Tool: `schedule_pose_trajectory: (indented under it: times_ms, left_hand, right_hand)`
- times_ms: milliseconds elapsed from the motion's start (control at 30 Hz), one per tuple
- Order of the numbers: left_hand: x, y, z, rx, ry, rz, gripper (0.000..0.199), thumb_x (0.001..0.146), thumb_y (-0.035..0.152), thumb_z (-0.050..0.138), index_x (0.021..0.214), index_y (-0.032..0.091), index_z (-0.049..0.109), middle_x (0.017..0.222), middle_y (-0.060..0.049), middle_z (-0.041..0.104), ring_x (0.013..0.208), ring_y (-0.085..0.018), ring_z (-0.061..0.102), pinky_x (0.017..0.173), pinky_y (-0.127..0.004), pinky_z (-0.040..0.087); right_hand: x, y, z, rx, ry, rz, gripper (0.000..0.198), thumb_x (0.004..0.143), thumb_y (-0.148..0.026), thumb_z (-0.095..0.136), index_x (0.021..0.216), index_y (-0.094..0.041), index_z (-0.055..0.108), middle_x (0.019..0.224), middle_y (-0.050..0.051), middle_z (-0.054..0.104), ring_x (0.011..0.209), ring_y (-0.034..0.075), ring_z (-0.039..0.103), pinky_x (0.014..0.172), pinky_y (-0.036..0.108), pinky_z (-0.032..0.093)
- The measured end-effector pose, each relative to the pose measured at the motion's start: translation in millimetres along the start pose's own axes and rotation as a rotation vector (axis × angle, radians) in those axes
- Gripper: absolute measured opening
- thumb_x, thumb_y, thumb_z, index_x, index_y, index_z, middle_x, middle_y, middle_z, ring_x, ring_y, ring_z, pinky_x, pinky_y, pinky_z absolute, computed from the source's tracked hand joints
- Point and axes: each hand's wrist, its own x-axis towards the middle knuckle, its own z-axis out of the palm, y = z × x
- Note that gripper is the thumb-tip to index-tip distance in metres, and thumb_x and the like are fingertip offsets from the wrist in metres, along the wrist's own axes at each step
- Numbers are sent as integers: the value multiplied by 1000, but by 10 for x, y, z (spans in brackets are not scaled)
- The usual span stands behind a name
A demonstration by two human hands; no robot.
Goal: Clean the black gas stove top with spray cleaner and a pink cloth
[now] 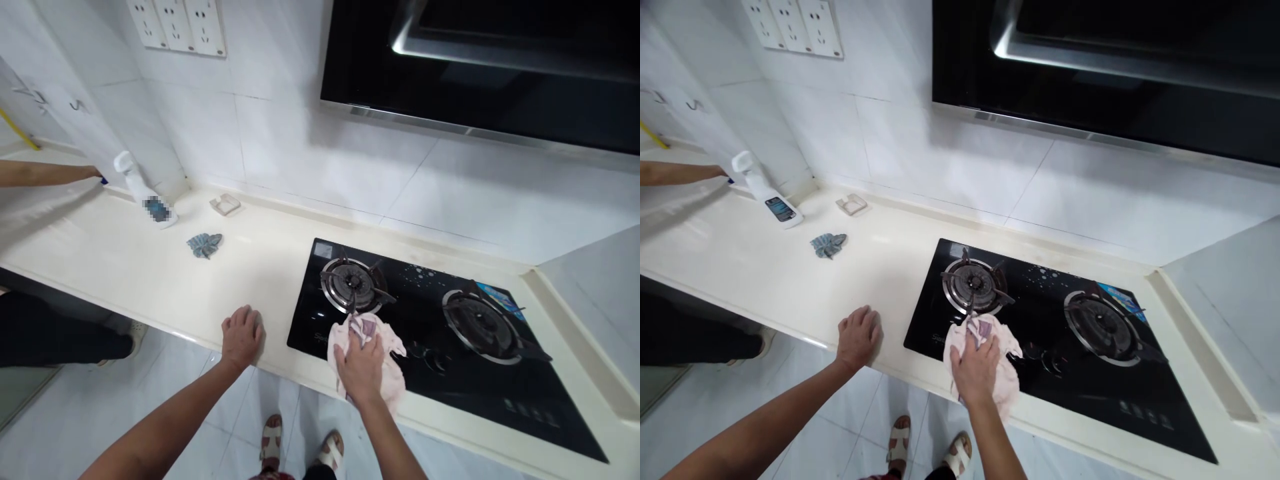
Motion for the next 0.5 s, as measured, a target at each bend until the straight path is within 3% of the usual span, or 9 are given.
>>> schedule_pose_trajectory:
  times_ms: [133,300,400,500]
  left_hand:
    - [-22,-25,15,-67,4,5,35,93,29,50,125,22,62,141,-16,55,134,-33,44,108,-55,30]
    - [-65,-76,35,-181,44,-17,37,97,33,45,129,22,59,138,-15,57,132,-30,47,110,-54,32]
    - [-81,-109,42,-292,96,-66,41,96,35,45,133,21,55,142,-16,53,136,-30,43,113,-53,32]
    - [-66,-130,25,-445,151,-150,44,95,40,44,131,17,55,140,-17,53,136,-30,43,117,-53,30]
  right_hand:
    - [-72,-578,119,78,-92,-171,46,87,-38,57,127,-15,64,149,23,43,148,44,19,114,62,20]
    - [402,-1253,223,133,-145,-352,40,87,-27,62,124,-13,63,152,24,41,147,40,21,117,60,15]
    - [459,-1515,252,172,-133,-511,31,91,-24,59,120,-14,64,146,23,47,143,36,29,116,57,21]
    - [226,-1636,227,265,-176,-695,22,88,-21,62,110,-18,65,134,17,55,132,31,42,112,49,32]
